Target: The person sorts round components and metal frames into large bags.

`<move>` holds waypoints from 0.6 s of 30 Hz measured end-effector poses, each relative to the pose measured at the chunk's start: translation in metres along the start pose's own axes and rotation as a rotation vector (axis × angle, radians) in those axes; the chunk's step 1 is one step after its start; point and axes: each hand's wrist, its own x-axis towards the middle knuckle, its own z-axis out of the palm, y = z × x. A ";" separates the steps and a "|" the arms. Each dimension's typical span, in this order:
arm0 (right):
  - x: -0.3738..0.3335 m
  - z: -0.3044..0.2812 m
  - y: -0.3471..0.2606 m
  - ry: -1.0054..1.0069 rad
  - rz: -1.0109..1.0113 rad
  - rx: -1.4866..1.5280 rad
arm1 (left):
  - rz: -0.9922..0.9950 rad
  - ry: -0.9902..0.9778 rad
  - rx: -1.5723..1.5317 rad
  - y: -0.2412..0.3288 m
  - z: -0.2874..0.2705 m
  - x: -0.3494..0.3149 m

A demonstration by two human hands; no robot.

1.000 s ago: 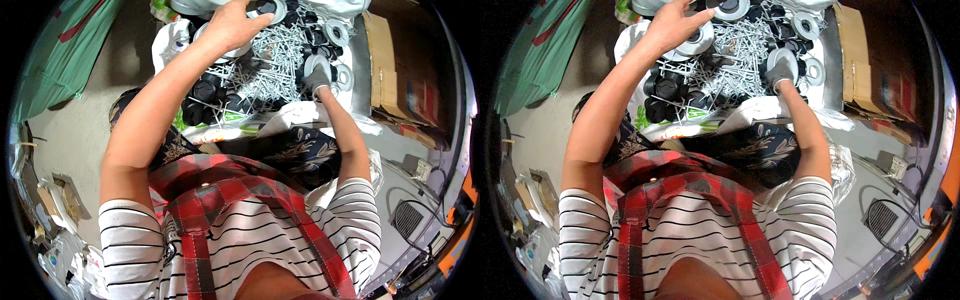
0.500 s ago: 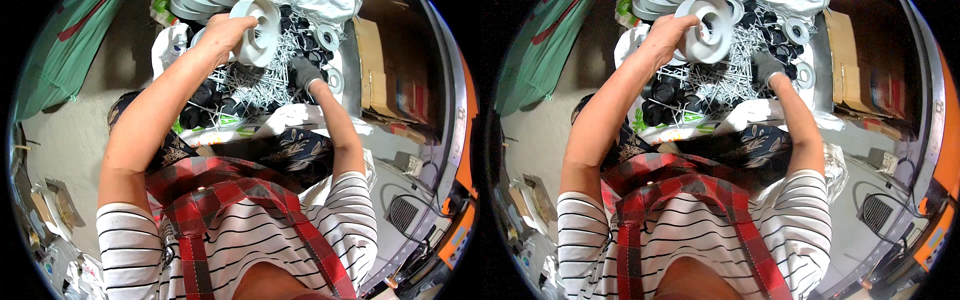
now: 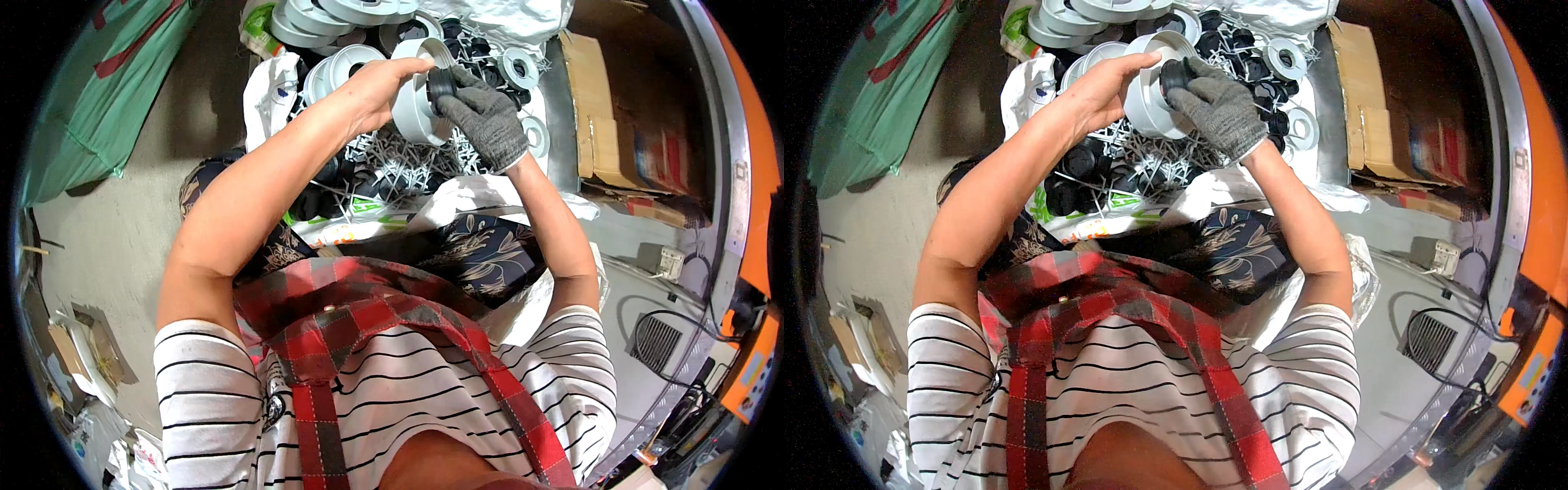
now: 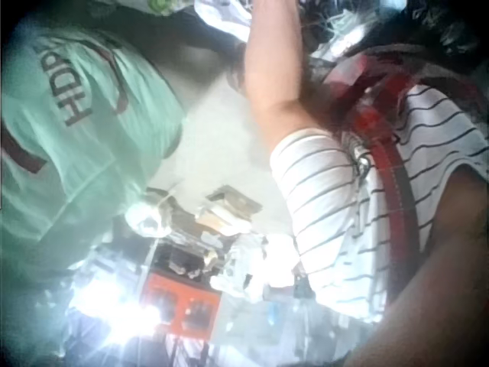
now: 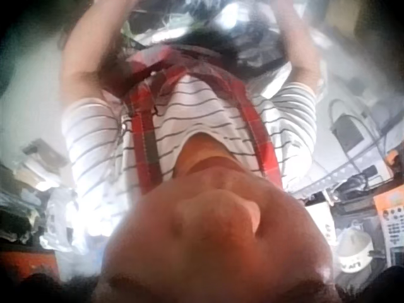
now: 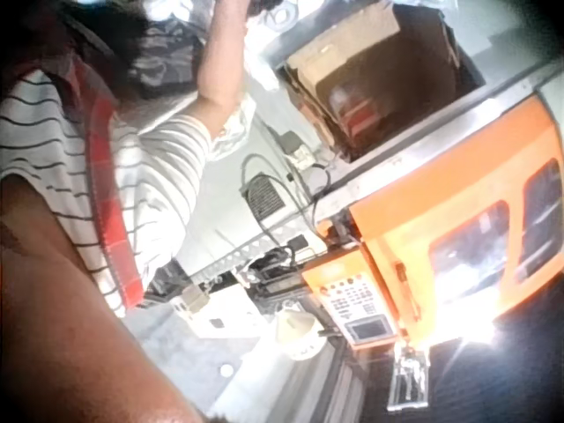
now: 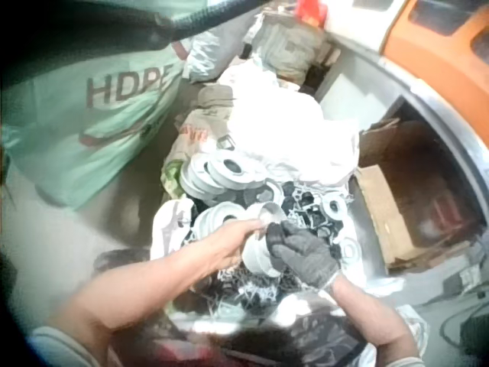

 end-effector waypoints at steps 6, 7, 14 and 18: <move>0.018 -0.024 -0.031 -0.166 0.316 0.057 | 0.006 -0.119 0.157 0.000 -0.002 -0.005; 0.015 -0.025 -0.031 -0.156 0.278 0.023 | -0.001 -0.134 0.168 0.001 -0.002 -0.006; 0.003 -0.026 -0.032 -0.124 -0.162 -0.146 | -0.077 -0.190 0.188 0.007 -0.004 -0.004; 0.009 -0.017 -0.038 -0.151 0.308 0.262 | 0.026 -0.200 0.176 0.001 -0.005 -0.007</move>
